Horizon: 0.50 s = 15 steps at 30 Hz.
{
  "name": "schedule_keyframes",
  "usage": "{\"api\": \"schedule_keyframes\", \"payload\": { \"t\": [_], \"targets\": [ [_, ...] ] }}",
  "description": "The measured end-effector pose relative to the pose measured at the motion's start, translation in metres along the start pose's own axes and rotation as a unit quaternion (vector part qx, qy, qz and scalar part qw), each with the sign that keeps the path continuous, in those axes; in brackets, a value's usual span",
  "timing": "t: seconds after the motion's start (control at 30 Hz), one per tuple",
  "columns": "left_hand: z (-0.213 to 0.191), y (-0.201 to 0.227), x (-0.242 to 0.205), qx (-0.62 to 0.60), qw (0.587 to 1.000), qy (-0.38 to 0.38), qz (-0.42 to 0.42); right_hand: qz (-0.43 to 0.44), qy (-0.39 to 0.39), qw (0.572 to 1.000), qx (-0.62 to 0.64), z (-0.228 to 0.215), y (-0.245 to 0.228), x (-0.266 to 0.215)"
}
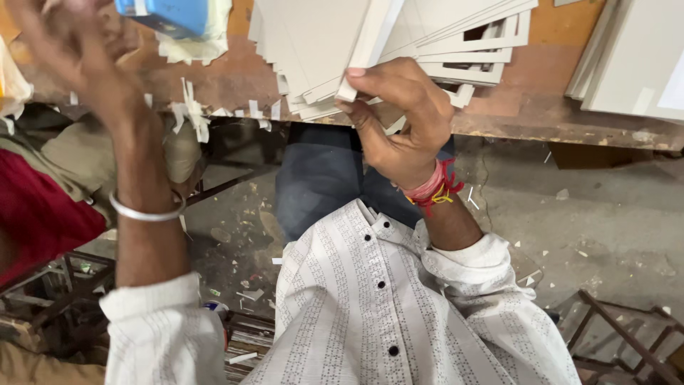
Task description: The person assembles white photo frames by hand, applying adhesive tape to edges and joining frame parts. The person repeatedly picks up frame pieces, aligns them, and secures them with tape, stacking completed frames on the table.
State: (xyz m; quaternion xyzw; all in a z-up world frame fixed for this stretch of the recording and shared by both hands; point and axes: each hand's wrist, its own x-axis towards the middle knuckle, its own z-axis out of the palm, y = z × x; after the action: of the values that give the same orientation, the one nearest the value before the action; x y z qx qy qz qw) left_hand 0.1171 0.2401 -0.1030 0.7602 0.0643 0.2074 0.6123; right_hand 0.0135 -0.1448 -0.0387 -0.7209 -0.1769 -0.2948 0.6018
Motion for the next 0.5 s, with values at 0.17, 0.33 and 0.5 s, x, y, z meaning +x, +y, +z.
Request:
{"api": "schedule_keyframes", "payload": {
  "t": [0.17,0.33,0.5],
  "targets": [
    [0.016,-0.007,0.023,-0.049,0.994,-0.099,-0.017,0.012,0.001,1.0,0.003,0.002,-0.003,-0.001],
    [0.033,0.027,0.007,-0.09,0.995,-0.041,-0.008,0.003,-0.011,1.0,-0.005,-0.003,-0.003,-0.003],
    [0.023,0.041,-0.039,-0.12,0.992,-0.005,-0.028,0.009,-0.029,1.0,0.007,-0.004,0.002,-0.004]
  ]
}}
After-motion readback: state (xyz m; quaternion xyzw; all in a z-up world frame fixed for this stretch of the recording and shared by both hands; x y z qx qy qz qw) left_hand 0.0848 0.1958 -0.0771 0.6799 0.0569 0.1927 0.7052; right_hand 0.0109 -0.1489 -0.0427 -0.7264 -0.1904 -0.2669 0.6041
